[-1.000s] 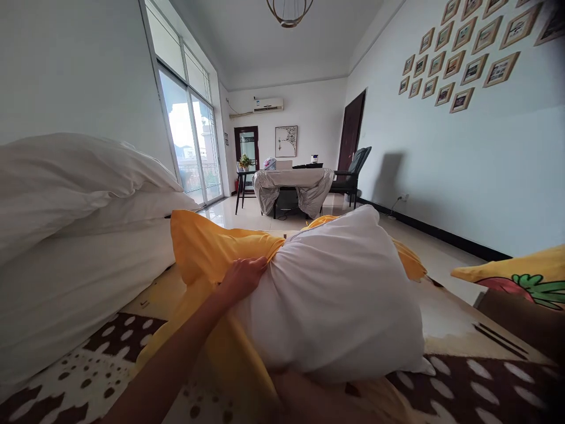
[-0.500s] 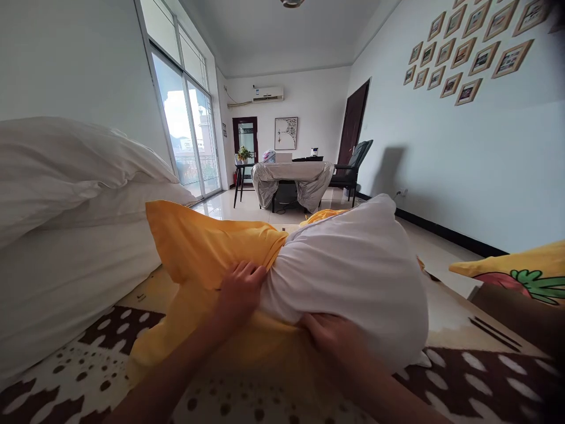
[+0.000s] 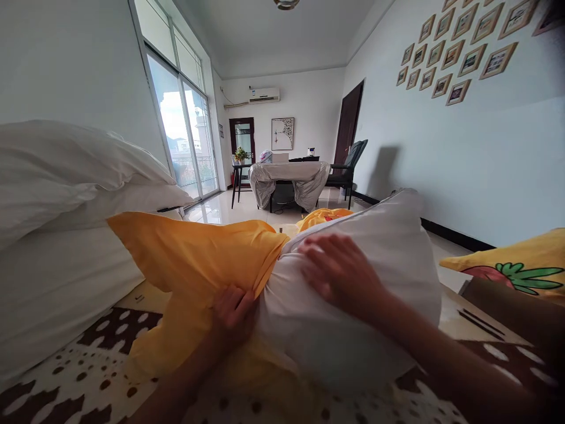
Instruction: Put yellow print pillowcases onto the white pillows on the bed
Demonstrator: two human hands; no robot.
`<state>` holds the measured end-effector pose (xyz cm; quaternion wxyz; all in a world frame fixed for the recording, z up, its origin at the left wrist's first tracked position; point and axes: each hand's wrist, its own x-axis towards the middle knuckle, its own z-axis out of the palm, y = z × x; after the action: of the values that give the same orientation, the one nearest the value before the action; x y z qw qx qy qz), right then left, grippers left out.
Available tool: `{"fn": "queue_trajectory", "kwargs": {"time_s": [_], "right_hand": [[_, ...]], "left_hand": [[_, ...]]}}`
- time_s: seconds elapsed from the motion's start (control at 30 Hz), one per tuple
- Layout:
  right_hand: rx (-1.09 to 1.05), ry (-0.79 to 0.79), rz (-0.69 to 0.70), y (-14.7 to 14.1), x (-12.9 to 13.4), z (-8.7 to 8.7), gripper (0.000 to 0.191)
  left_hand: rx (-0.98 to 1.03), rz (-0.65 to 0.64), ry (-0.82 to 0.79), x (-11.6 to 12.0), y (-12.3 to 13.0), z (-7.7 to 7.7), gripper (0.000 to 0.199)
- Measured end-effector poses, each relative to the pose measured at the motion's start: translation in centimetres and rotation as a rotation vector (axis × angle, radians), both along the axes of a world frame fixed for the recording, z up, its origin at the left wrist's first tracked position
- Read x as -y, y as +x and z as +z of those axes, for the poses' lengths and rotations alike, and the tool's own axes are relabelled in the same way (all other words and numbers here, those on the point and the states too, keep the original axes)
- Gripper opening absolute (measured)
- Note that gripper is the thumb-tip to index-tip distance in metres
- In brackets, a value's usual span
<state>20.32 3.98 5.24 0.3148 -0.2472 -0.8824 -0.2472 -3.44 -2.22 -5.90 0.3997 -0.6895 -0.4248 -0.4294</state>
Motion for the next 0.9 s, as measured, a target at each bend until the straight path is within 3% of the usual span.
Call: {"fn": "queue_trajectory", "kwargs": {"time_s": [0.07,0.17,0.37,0.47,0.63,0.8,0.9], "right_hand": [[0.027,-0.031,-0.057,1.1,-2.5,1.8,0.050],[0.128,-0.197,-0.090,1.8,-5.2,2.5,0.085],[0.363,-0.474,-0.093,-1.0,-4.9,2.4,0.103],[0.478,-0.550,-0.106,-2.8,-4.2,3.0,0.093],[0.492,-0.601,-0.006,-3.6,-3.2,3.3,0.049],[0.373,-0.428,-0.073,-2.0,-1.0,4.4,0.030],[0.337,-0.334,-0.121,-1.0,1.1,6.3,0.027]], "left_hand": [[-0.016,-0.028,0.030,1.0,0.4,0.2,0.008],[-0.086,-0.086,0.045,2.3,1.0,0.5,0.009],[-0.178,-0.185,0.121,3.1,2.1,0.5,0.009],[-0.192,-0.195,0.097,3.8,2.0,-0.4,0.009],[-0.138,-0.139,0.050,5.1,0.4,-2.2,0.016],[-0.273,-0.139,-0.016,6.3,-1.0,-3.3,0.037],[-0.381,-0.081,-0.078,7.1,-0.9,-3.0,0.032]]}}
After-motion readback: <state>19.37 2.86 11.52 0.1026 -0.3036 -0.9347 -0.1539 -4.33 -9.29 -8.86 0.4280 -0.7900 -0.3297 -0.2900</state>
